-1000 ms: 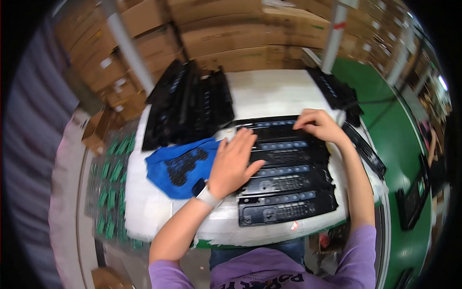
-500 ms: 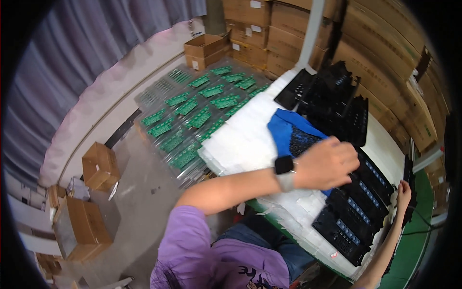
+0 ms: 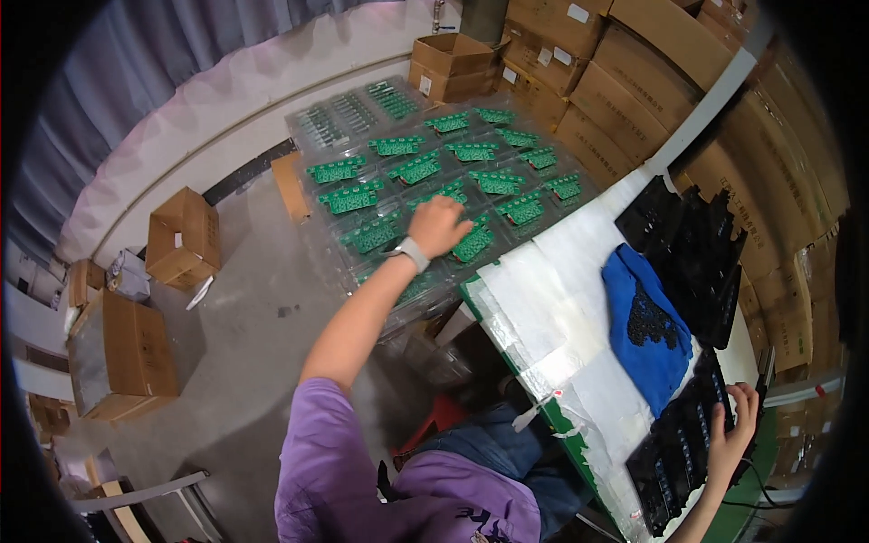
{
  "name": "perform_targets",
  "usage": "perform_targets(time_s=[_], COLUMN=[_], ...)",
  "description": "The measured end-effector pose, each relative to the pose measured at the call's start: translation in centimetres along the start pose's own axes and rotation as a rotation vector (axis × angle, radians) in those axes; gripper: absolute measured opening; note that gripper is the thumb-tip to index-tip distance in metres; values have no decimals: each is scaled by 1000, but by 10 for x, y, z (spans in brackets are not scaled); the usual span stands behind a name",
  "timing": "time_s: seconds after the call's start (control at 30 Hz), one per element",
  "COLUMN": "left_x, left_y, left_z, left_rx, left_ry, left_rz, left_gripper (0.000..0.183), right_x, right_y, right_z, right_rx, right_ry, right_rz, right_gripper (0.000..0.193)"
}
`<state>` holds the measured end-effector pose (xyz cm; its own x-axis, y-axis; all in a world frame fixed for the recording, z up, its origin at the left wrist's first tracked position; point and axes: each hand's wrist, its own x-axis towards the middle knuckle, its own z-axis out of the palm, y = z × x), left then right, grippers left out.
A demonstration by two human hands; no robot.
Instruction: Assembling and securing electronic components for printer cartridges using an electric screwdriver on a factory line.
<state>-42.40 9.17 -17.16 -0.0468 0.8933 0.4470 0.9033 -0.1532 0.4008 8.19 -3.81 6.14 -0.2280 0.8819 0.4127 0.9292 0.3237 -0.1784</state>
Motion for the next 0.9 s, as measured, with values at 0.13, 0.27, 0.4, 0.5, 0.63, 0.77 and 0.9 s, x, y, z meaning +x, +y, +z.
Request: perform_targets(time_s=[0.13, 0.27, 0.4, 0.5, 0.63, 0.77, 0.9], left_x=[-7, -2, 13, 38, 60, 58, 57], left_y=[18, 23, 28, 9, -43, -44, -54], left_z=[35, 52, 31, 13, 14, 44, 45], left_rx=[125, 168, 51, -86, 124, 134, 59], left_ry=[-176, -107, -335, -209, -256, -255, -92], left_rz=[-47, -197, -232, -276, -342, -343, -363], left_gripper=[42, 48, 33, 28, 32, 33, 42], right_x=[7, 0, -10, -15, -21, -16, -7], right_y=[-78, -121, -139, -146, -160, -170, -182], right_z=[14, 25, 34, 40, 51, 74, 94], right_rx=[-29, 2, 11, 26, 106, 158, 240], right_ry=[-109, -190, -220, -220, -237, -196, -176], right_rz=[-133, -140, -171, -186, -195, -315, -359], right_gripper=[26, 27, 26, 24, 24, 27, 27])
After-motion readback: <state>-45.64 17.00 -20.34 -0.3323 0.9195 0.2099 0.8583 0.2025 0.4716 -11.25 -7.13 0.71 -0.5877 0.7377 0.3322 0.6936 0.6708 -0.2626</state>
